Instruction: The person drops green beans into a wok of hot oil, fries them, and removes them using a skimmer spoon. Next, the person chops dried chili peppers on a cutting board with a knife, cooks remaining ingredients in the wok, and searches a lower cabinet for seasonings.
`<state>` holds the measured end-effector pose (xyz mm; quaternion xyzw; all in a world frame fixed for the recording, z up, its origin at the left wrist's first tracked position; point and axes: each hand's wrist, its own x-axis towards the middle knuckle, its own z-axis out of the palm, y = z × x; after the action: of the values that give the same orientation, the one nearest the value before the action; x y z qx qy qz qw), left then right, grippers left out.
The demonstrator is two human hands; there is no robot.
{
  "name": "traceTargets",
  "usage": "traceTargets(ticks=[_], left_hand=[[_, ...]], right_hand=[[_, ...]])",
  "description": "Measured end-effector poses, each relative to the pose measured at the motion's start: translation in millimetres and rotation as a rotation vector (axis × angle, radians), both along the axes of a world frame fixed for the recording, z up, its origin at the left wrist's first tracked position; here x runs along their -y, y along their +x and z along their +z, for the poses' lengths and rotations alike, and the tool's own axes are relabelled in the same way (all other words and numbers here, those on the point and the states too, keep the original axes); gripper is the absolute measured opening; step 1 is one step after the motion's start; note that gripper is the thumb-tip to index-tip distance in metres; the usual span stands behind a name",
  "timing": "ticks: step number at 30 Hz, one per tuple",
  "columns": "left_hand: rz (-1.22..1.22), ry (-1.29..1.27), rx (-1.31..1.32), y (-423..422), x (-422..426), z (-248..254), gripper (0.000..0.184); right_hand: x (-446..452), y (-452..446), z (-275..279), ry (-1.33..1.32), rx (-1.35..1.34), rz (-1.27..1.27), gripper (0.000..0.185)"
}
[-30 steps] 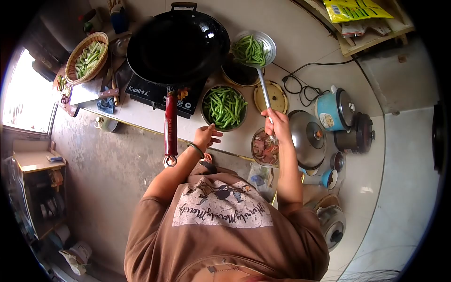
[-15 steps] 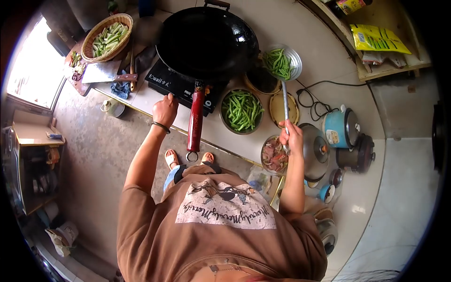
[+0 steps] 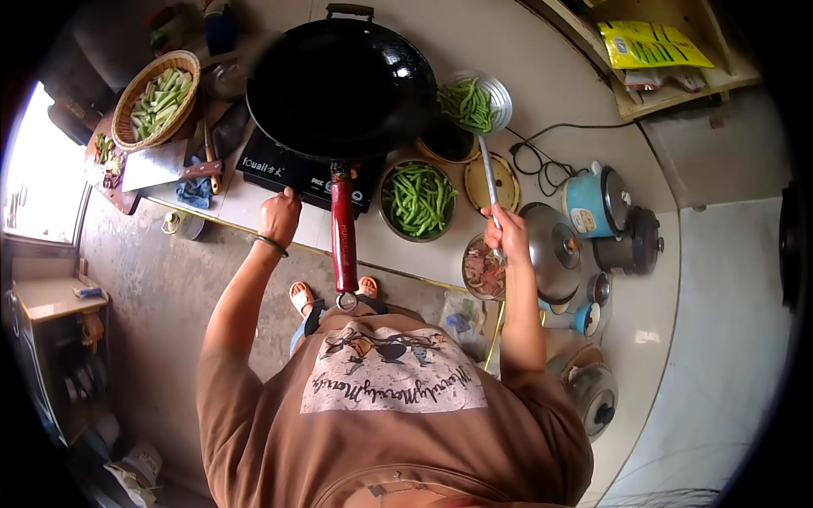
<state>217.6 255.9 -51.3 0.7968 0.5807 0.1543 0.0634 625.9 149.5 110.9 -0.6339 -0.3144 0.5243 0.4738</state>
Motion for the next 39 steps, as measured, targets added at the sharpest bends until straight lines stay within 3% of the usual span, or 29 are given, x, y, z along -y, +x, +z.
traceTargets(ticks=[4, 8, 11, 39], left_hand=[[-0.029, -0.045, -0.040, -4.3, -4.1, 1.0, 0.025], [0.054, 0.044, 0.202, -1.2, -1.0, -2.0, 0.027], [0.116, 0.040, 0.230, 2.7, 3.3, -6.5, 0.026], [0.096, 0.084, 0.221, 2.4, 3.5, -11.2, 0.028]], right_hand=[[4.7, -1.1, 5.7, -0.014, 0.034, -0.021, 0.030], [2.2, -1.4, 5.5, -0.036, 0.015, -0.028, 0.030], [3.4, -1.1, -2.5, -0.029, -0.002, -0.029, 0.030], [53.6, 12.1, -4.7, -0.044, 0.098, -0.012, 0.026]])
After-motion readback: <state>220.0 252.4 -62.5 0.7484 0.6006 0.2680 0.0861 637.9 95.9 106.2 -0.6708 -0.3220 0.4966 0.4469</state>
